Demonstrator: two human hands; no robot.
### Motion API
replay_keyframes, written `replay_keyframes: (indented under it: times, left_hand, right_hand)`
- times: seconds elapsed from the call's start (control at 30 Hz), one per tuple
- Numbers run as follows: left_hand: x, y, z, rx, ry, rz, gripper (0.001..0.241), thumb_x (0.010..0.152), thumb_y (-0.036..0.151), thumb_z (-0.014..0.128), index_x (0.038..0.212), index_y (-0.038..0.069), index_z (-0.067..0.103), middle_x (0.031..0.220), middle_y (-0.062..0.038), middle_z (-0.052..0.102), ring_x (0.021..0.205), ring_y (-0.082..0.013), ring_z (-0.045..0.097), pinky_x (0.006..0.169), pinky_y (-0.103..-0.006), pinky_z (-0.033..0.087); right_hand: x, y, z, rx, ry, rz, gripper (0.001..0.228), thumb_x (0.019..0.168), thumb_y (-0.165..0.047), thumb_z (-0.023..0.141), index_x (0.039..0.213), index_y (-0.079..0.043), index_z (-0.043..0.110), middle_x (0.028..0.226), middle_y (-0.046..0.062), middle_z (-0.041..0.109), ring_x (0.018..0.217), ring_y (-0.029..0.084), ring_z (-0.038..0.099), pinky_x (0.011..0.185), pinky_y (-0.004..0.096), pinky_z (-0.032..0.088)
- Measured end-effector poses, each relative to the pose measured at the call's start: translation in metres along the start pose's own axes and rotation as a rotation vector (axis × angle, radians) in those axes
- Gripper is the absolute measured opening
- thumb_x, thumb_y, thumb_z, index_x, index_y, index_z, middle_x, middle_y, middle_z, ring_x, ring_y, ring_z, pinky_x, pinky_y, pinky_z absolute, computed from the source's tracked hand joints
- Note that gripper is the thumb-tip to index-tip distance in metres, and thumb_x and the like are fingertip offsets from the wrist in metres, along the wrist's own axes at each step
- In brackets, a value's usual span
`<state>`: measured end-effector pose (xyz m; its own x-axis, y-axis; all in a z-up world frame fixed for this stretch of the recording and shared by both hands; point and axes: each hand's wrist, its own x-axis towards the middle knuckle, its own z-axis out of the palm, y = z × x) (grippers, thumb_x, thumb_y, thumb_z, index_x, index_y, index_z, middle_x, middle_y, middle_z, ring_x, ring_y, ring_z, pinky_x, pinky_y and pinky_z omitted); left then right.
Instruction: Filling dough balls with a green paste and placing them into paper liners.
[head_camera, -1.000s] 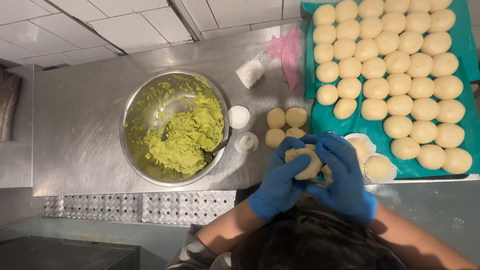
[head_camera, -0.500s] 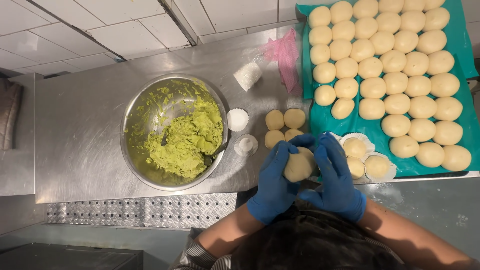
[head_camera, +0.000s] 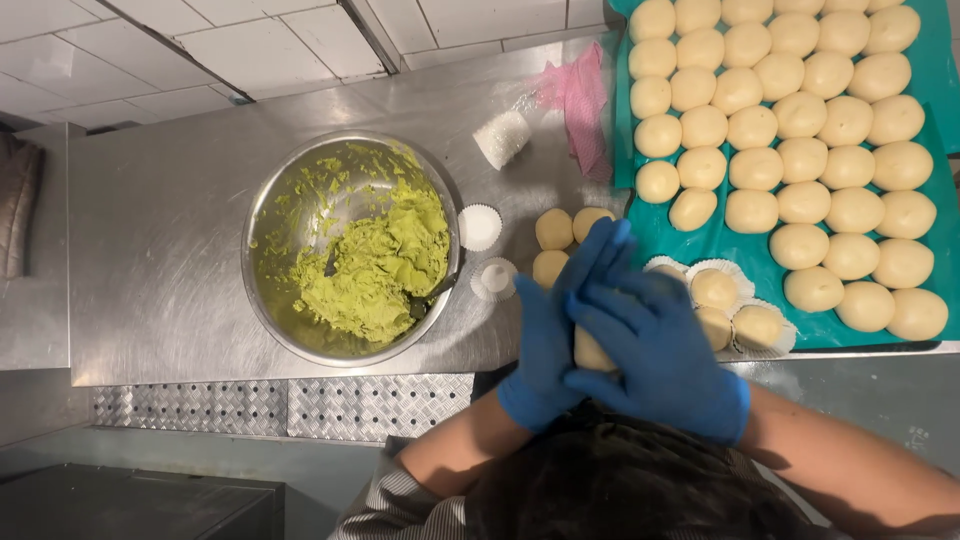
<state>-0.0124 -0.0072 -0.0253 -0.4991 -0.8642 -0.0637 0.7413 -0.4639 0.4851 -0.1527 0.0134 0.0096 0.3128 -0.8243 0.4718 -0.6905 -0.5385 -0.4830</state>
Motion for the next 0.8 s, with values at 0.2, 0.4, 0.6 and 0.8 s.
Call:
replay_keyframes:
  times: [0.2,0.4,0.6,0.8]
  left_hand:
    - [-0.003,0.009,0.015,0.03,-0.038,-0.065,0.073,0.113,0.057,0.016,0.146,-0.002,0.045,0.131,-0.007,0.057,0.116,-0.013,0.056,0.115,-0.0303,0.041]
    - [-0.015,0.022,0.023,-0.396,0.005,-0.272,0.108,0.093,0.09,0.015,0.163,0.011,0.034,0.151,-0.013,0.048,0.138,-0.0241,0.047,0.12,-0.0376,0.035]
    - [0.003,0.046,0.033,-0.501,-0.01,-0.108,0.123,0.078,0.092,0.03,0.169,0.012,0.009,0.171,-0.013,0.013,0.155,-0.0226,0.016,0.132,-0.0582,0.001]
    - [-0.002,0.029,0.02,0.131,-0.231,-0.116,0.071,0.108,0.039,0.024,0.168,0.0,0.016,0.171,-0.019,0.028,0.152,-0.0263,0.038,0.131,-0.0406,0.034]
  right_hand:
    - [0.015,-0.034,-0.018,0.346,0.056,0.108,0.052,0.065,-0.023,0.083,0.108,-0.002,0.063,0.13,0.02,0.067,0.116,0.038,0.067,0.1,0.046,0.053]
    - [0.044,-0.022,-0.03,0.105,0.013,-0.1,0.06,0.066,-0.045,0.089,0.107,-0.005,0.071,0.125,0.014,0.065,0.124,0.041,0.06,0.106,0.053,0.048]
    - [0.023,-0.021,-0.018,0.255,-0.062,-0.239,0.043,0.077,-0.013,0.08,0.118,-0.007,0.067,0.126,0.013,0.064,0.111,0.035,0.067,0.095,0.044,0.056]
    - [0.041,-0.048,-0.023,0.431,-0.085,-0.053,0.048,0.066,-0.031,0.086,0.101,-0.003,0.067,0.111,0.017,0.068,0.097,0.036,0.065,0.091,0.044,0.053]
